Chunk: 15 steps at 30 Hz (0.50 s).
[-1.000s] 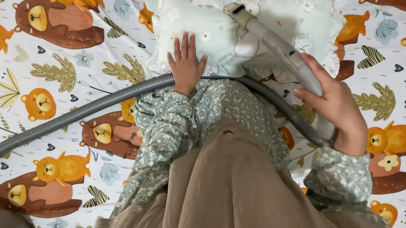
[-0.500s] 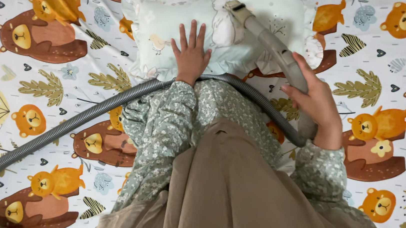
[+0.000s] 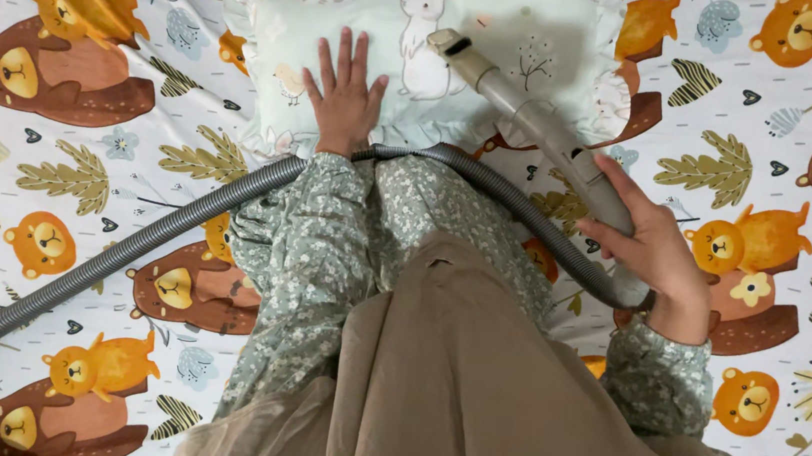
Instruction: The person uses a vacuum cleaner hose with a brush attachment to clean a gray and white checkered pillow on a bed. They systematically move the nozzle over the pillow's surface, then flip it to clean the other side. After finishing the first pillow, they move on to a second, light green pillow with a bunny pattern and repeat the cleaning process.
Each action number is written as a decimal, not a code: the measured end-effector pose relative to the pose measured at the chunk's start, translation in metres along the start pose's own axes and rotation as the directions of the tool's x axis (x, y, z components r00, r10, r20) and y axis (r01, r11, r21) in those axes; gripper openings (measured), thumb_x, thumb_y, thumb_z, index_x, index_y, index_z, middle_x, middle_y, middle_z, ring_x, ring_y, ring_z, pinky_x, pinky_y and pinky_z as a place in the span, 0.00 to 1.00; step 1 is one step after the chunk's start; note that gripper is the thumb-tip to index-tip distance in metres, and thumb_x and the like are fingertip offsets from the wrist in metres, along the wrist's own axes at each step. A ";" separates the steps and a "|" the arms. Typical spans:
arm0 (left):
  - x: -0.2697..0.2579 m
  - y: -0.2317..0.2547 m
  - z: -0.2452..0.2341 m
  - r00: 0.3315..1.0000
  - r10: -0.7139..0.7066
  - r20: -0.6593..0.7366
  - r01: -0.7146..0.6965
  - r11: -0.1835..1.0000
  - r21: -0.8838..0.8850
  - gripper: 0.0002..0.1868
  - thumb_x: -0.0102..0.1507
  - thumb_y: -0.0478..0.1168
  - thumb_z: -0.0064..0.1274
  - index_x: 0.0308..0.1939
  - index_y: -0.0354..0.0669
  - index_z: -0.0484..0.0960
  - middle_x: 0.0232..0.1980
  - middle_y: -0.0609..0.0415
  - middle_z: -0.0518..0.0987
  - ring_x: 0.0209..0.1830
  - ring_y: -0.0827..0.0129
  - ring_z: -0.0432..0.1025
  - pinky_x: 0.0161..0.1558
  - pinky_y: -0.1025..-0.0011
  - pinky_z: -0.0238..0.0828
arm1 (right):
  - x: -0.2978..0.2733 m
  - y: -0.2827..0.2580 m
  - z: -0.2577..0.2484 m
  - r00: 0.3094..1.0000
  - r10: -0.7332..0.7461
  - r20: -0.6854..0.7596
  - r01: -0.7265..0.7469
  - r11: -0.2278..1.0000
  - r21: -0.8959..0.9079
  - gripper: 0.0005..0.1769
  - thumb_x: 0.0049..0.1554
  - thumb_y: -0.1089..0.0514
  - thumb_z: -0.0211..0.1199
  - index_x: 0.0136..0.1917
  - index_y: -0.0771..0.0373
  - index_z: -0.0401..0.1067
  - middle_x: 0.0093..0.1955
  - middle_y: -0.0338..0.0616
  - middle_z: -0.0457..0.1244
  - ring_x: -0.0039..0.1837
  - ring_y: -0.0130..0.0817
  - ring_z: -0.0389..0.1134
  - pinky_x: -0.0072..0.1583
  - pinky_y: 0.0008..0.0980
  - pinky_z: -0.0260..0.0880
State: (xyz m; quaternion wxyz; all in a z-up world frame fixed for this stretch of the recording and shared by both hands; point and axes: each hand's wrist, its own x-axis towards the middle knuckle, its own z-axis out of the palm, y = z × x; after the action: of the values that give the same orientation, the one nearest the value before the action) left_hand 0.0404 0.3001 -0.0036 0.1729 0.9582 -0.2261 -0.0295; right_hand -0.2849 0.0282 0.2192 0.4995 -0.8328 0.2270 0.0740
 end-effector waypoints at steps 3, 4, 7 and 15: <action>-0.010 -0.018 -0.002 0.997 -0.071 -0.011 0.071 0.997 -0.025 0.41 0.73 0.65 0.40 0.84 0.59 0.45 0.87 0.60 0.42 0.86 0.54 0.32 0.75 0.32 0.22 | 0.008 -0.003 0.013 0.995 -0.093 0.035 0.096 0.991 -0.090 0.46 0.53 0.56 0.71 0.80 0.44 0.57 0.54 0.38 0.71 0.31 0.29 0.64 0.40 0.31 0.69; -0.015 -0.024 -0.001 0.996 -0.083 -0.027 0.083 0.996 -0.020 0.41 0.73 0.66 0.40 0.84 0.58 0.44 0.87 0.60 0.42 0.87 0.54 0.32 0.75 0.32 0.23 | 0.013 -0.006 0.017 0.954 -0.297 0.028 0.298 0.945 -0.135 0.45 0.54 0.55 0.70 0.81 0.44 0.56 0.59 0.44 0.69 0.40 0.36 0.67 0.44 0.33 0.70; -0.031 -0.040 0.006 0.992 -0.124 -0.036 0.124 0.992 -0.001 0.42 0.72 0.65 0.41 0.84 0.56 0.44 0.87 0.60 0.42 0.86 0.54 0.33 0.75 0.30 0.28 | 0.033 -0.022 0.037 0.798 -0.598 0.072 0.597 0.768 -0.230 0.44 0.57 0.51 0.68 0.83 0.44 0.54 0.67 0.53 0.66 0.52 0.49 0.72 0.51 0.39 0.72; -0.072 -0.051 0.022 0.984 -0.153 -0.093 0.157 0.987 0.037 0.45 0.68 0.55 0.50 0.83 0.53 0.45 0.86 0.59 0.42 0.86 0.53 0.37 0.71 0.28 0.38 | 0.060 -0.073 0.101 0.883 -0.451 0.133 0.464 0.790 -0.401 0.43 0.57 0.45 0.67 0.81 0.37 0.53 0.45 0.51 0.70 0.40 0.48 0.72 0.44 0.43 0.71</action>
State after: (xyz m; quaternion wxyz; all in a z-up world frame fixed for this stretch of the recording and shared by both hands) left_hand -0.0052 0.3678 -0.0436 0.1589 0.9768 -0.1436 0.0054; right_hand -0.1882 0.1262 0.2064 0.3141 -0.9493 -0.0104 0.0109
